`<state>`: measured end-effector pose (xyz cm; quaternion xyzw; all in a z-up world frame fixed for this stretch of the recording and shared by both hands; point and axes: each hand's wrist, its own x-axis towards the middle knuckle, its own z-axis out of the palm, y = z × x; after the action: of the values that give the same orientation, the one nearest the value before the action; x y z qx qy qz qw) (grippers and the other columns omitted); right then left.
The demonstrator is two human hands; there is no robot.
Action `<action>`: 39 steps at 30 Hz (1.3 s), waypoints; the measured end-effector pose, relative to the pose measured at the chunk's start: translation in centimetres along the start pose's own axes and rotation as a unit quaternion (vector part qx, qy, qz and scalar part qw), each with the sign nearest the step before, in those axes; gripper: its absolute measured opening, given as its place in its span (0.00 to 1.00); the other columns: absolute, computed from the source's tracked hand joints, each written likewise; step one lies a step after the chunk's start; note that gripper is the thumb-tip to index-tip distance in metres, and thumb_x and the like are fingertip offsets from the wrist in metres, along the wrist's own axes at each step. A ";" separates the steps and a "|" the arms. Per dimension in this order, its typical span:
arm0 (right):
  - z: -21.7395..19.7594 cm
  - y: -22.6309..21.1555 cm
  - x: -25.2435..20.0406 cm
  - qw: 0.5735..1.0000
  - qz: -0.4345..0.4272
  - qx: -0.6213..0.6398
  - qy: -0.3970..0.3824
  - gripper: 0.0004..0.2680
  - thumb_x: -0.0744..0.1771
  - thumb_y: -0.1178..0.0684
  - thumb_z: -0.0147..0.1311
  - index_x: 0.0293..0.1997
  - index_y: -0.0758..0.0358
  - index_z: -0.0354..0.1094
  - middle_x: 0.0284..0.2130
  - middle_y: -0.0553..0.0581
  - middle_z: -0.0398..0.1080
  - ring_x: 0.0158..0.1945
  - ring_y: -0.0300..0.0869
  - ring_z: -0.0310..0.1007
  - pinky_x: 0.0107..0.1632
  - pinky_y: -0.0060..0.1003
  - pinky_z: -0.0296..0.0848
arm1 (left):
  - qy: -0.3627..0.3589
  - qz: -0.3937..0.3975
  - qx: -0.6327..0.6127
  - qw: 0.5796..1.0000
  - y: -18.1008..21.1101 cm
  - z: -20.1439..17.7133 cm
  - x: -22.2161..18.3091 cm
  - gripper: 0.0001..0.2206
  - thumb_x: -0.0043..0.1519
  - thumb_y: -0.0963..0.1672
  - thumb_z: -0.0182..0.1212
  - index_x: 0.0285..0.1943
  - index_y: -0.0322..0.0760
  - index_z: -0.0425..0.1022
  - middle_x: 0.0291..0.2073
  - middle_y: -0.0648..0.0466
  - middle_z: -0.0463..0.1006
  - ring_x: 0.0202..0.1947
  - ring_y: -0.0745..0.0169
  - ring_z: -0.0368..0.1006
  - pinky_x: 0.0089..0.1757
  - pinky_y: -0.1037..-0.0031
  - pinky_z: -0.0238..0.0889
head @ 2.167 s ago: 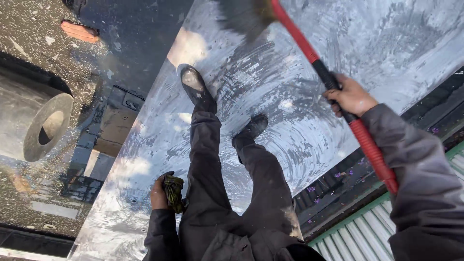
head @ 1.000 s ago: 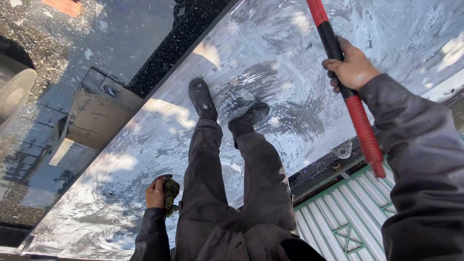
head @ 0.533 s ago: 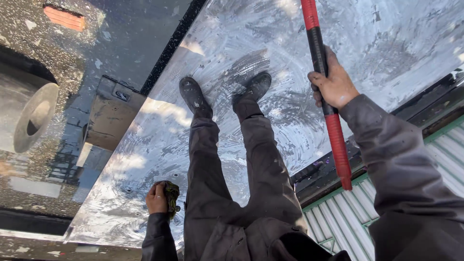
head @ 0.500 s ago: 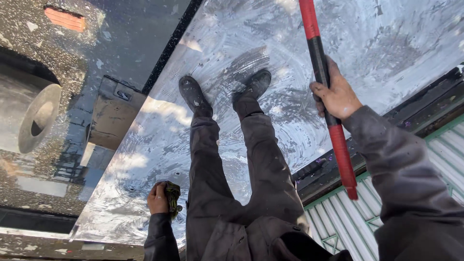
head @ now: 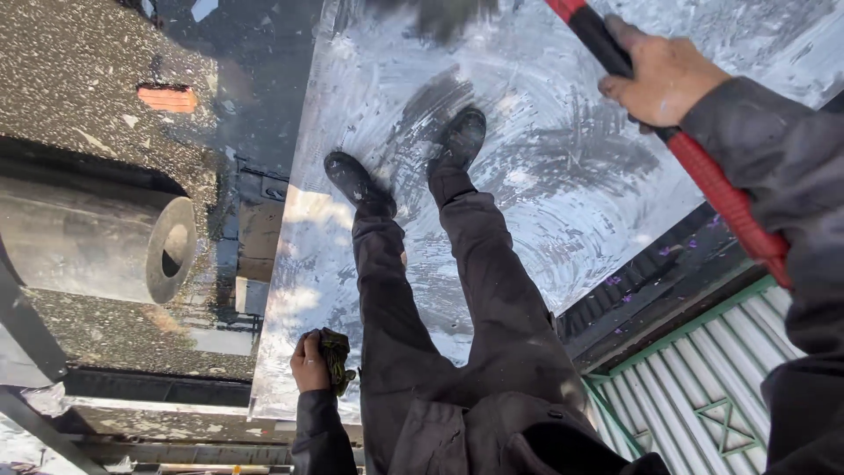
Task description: Cleaning and sanding a large metal surface using a broom, a rag, and an angle grinder on a production floor.
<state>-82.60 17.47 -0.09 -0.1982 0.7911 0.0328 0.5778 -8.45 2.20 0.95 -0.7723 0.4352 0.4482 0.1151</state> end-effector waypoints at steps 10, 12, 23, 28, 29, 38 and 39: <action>16.3 6.2 -7.0 0.943 -0.114 0.293 0.106 0.22 0.68 0.54 0.53 0.68 0.66 0.47 0.33 0.69 0.71 0.33 0.59 0.74 0.36 0.51 0.73 | -0.043 0.103 0.082 0.990 9.1 2.7 1.8 0.14 0.66 0.46 0.55 0.46 0.27 0.80 0.35 0.49 0.81 0.37 0.63 0.73 0.42 0.70 0.67; 25.4 10.0 -12.4 0.931 -0.132 0.297 0.169 0.18 0.68 0.52 0.55 0.61 0.70 0.53 0.40 0.76 0.69 0.44 0.71 0.71 0.43 0.56 0.69 | -0.055 0.122 0.116 0.984 11.1 2.5 3.1 0.14 0.66 0.46 0.54 0.46 0.28 0.79 0.35 0.49 0.81 0.36 0.62 0.73 0.41 0.70 0.68; 57.1 14.8 -23.0 0.493 0.349 0.790 0.108 0.07 0.68 0.60 0.49 0.49 0.68 0.59 0.23 0.55 0.63 0.20 0.41 0.62 0.23 0.42 0.67 | -0.117 0.208 0.316 0.919 23.4 4.4 8.9 0.17 0.65 0.48 0.54 0.48 0.29 0.81 0.39 0.46 0.83 0.40 0.58 0.77 0.45 0.67 0.68; 42.0 -0.9 -5.4 0.517 0.259 0.814 0.042 0.12 0.67 0.61 0.51 0.51 0.55 0.51 0.23 0.54 0.62 0.20 0.41 0.64 0.21 0.42 0.68 | -0.162 0.204 0.320 0.911 30.4 5.4 8.5 0.16 0.66 0.47 0.53 0.47 0.28 0.80 0.37 0.46 0.82 0.39 0.59 0.76 0.44 0.67 0.68; 36.8 -6.4 -2.7 0.554 0.201 0.808 0.010 0.16 0.66 0.61 0.51 0.55 0.50 0.48 0.23 0.53 0.62 0.19 0.40 0.65 0.20 0.40 0.69 | -0.168 0.206 0.306 0.914 31.7 5.3 8.9 0.16 0.67 0.47 0.53 0.46 0.27 0.80 0.36 0.45 0.82 0.38 0.59 0.75 0.44 0.67 0.69; 19.0 -22.4 5.4 0.679 -0.141 0.718 -0.059 0.29 0.68 0.56 0.52 0.77 0.54 0.36 0.22 0.58 0.70 0.15 0.42 0.69 0.20 0.40 0.71 | -0.138 0.215 0.358 0.898 37.8 2.9 14.5 0.17 0.65 0.48 0.53 0.49 0.29 0.80 0.39 0.48 0.83 0.39 0.60 0.77 0.43 0.68 0.68; 19.7 -21.9 4.4 0.675 -0.144 0.721 -0.059 0.29 0.68 0.56 0.52 0.77 0.54 0.36 0.22 0.58 0.70 0.15 0.42 0.69 0.20 0.40 0.71 | -0.134 0.217 0.362 0.897 38.1 2.9 14.9 0.17 0.65 0.48 0.53 0.49 0.29 0.80 0.39 0.48 0.83 0.39 0.60 0.77 0.43 0.68 0.68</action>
<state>-58.25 1.69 -6.81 0.1714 0.4949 -0.6198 0.5844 -36.40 -27.28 -4.44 -0.4965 0.7045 0.3727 0.3440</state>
